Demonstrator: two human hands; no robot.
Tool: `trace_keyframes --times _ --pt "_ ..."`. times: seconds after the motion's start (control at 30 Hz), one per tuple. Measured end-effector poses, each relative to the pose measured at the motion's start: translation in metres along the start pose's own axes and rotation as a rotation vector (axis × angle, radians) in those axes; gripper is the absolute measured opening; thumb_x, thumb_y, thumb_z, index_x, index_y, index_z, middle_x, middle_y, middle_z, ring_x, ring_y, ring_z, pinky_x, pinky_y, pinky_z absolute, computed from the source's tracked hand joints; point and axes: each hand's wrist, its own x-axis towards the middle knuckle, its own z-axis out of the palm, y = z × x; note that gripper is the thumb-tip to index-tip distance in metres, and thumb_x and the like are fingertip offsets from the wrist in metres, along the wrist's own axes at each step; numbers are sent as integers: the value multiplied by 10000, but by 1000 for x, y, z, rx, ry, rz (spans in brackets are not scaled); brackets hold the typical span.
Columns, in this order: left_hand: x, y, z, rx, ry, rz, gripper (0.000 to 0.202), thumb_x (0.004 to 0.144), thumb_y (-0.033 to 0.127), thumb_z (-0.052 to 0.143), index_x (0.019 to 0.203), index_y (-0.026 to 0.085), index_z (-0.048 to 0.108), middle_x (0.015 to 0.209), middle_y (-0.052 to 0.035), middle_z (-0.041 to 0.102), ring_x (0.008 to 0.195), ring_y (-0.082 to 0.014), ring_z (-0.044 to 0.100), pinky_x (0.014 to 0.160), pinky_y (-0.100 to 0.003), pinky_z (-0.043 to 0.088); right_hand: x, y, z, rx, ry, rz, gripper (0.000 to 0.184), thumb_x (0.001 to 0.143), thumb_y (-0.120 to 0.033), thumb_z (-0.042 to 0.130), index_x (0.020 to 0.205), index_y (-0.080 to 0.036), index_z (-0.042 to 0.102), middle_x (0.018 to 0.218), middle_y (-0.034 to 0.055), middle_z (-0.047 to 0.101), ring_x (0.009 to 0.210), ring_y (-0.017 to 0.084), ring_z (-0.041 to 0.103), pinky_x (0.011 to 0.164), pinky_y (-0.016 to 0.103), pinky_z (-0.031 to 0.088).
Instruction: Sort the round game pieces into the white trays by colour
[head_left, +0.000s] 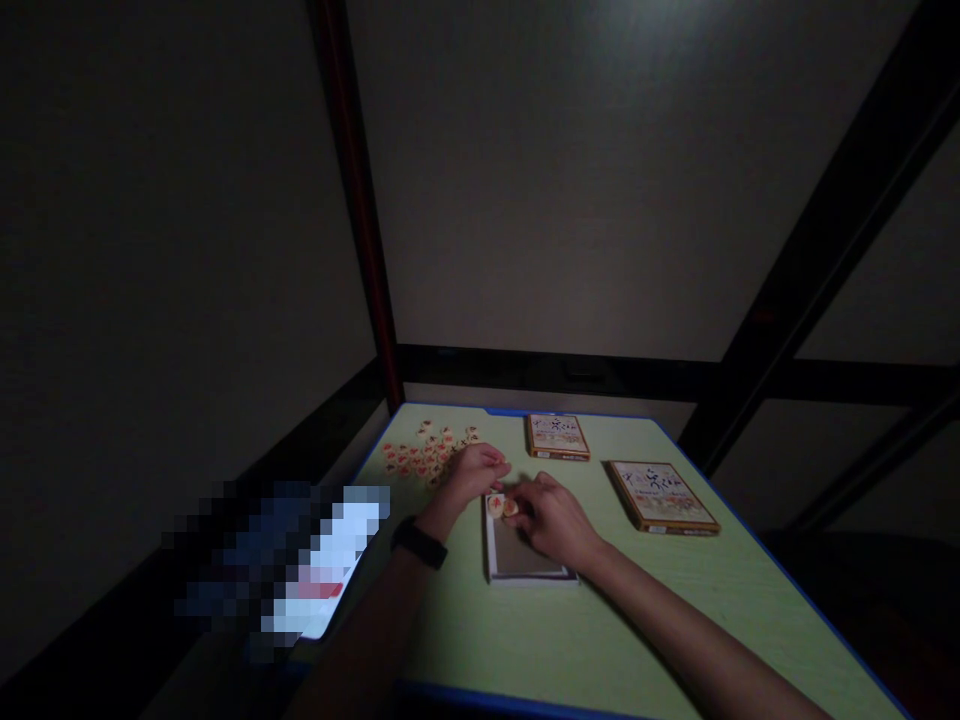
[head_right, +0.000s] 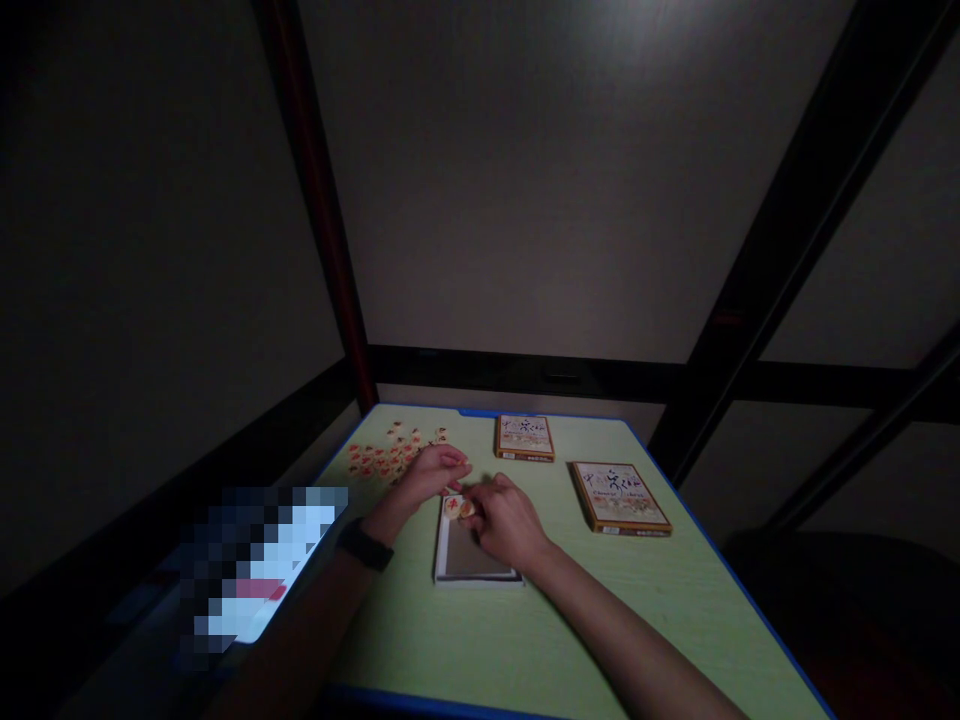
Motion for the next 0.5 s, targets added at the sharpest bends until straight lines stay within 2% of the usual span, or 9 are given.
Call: trace_keyframes --times 0.17,0.3,0.5 --pt "2 -2 0 -22 -12 42 192 687 173 806 735 154 621 646 31 638 514 -77 616 475 -148 448 0 2 -1 -18 -1 19 211 798 -106 638 978 -188 709 826 61 661 880 219 569 769 291 431" --pt "4 -3 -1 -27 0 91 174 663 101 782 716 150 623 643 30 630 549 -79 608 489 -150 441 0 3 0 -24 6 2 202 794 -89 622 950 -187 705 813 63 648 884 220 571 754 288 435" --pt "6 -3 -1 -35 6 189 223 591 8 748 726 156 650 687 24 653 680 -105 626 626 -188 486 -1 3 2 -3 49 -23 197 786 -77 633 937 -194 682 798 52 640 864 215 573 732 282 439"
